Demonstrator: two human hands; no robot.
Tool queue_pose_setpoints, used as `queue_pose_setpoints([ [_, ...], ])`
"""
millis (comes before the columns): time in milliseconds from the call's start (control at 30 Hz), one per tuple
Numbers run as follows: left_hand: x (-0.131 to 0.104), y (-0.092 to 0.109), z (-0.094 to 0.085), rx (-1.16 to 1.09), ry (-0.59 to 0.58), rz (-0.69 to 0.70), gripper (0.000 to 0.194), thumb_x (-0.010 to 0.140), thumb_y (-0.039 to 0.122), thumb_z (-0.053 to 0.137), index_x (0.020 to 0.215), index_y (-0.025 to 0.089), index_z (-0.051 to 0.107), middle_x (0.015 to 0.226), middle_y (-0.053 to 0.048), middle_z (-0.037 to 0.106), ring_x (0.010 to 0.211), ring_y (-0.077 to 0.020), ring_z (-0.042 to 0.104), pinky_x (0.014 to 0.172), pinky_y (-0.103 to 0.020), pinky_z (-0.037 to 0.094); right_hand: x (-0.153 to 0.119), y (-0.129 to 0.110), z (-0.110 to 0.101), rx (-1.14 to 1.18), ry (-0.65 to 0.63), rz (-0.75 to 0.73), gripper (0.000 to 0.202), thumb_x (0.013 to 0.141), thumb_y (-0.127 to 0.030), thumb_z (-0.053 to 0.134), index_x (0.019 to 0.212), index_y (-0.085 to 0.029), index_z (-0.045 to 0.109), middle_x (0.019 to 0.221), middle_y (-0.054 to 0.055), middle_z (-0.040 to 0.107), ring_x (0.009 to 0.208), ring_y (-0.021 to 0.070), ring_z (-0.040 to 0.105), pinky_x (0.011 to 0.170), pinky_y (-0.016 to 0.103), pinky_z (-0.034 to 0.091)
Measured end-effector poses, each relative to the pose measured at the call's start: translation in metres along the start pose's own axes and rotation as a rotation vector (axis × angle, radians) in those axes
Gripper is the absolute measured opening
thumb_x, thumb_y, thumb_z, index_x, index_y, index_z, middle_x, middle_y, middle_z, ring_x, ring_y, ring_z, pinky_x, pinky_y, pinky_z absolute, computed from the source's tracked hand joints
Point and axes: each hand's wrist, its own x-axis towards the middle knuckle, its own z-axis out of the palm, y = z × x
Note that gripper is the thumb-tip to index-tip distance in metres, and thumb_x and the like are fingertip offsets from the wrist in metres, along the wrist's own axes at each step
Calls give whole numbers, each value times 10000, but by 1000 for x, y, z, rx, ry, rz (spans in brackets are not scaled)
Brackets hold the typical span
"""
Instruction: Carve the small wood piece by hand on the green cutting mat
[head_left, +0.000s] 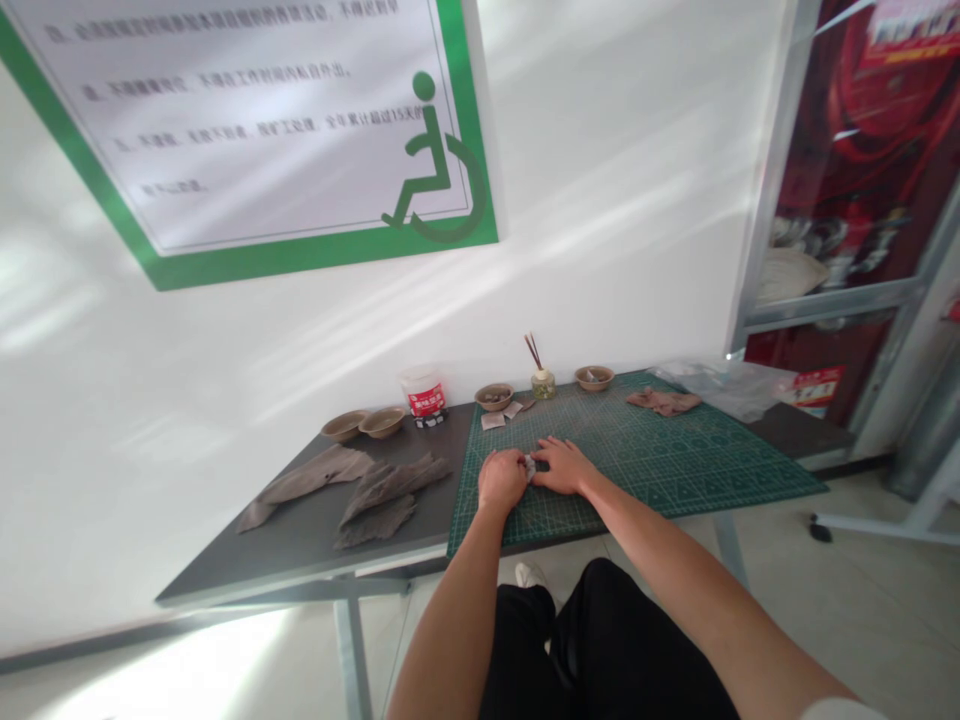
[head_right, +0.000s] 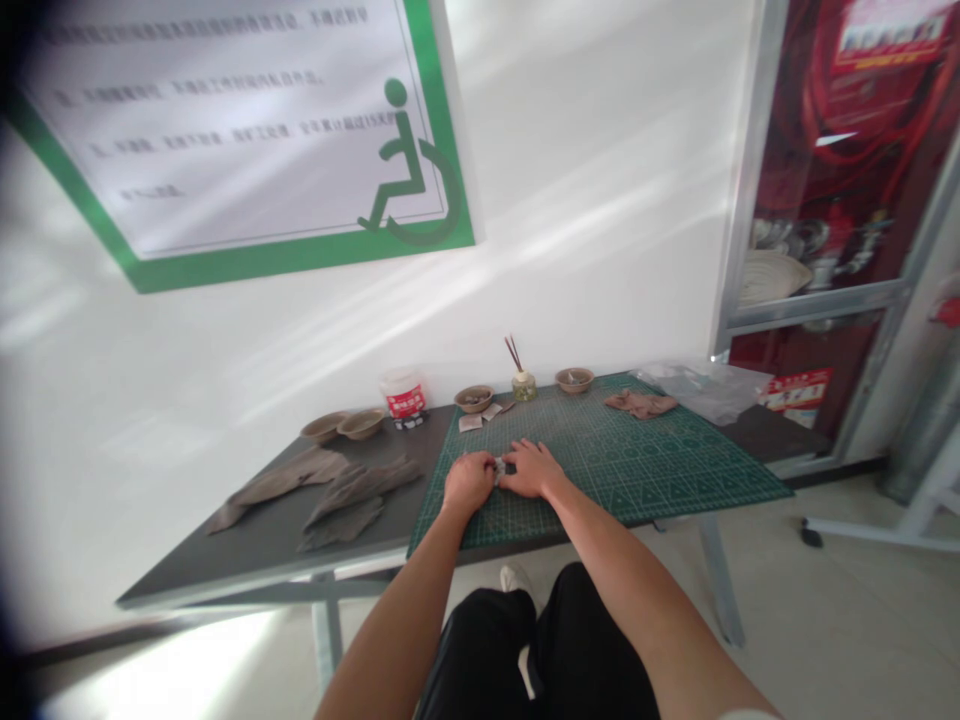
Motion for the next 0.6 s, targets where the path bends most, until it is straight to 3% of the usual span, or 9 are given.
queue_pose_setpoints([
  [200,0,1,0,-56,-78,-80,268,852,292,420,978,271,655,1019,-29,671,923,-163,594,808,-266,417,0,1,0,-1,-1,-2,614,750,-564,501,1297,-289,469,1465,51,284,1350,275,193,1066,474,104],
  [400,0,2,-1,-66,-19,62,246,831,230,437,910,252,670,978,-10,679,948,-142,581,969,-281,333,0,1,0,-3,3,-2,599,748,-534,506,1292,-284,476,1461,54,291,1353,268,192,1069,467,102],
  [600,-5,8,-5,-61,-23,22,238,809,208,447,899,257,662,992,7,678,1017,-150,556,1070,-343,219,0,1,0,-1,8,-1,582,752,-533,497,1279,-285,492,1457,55,299,1351,270,198,1066,473,109],
])
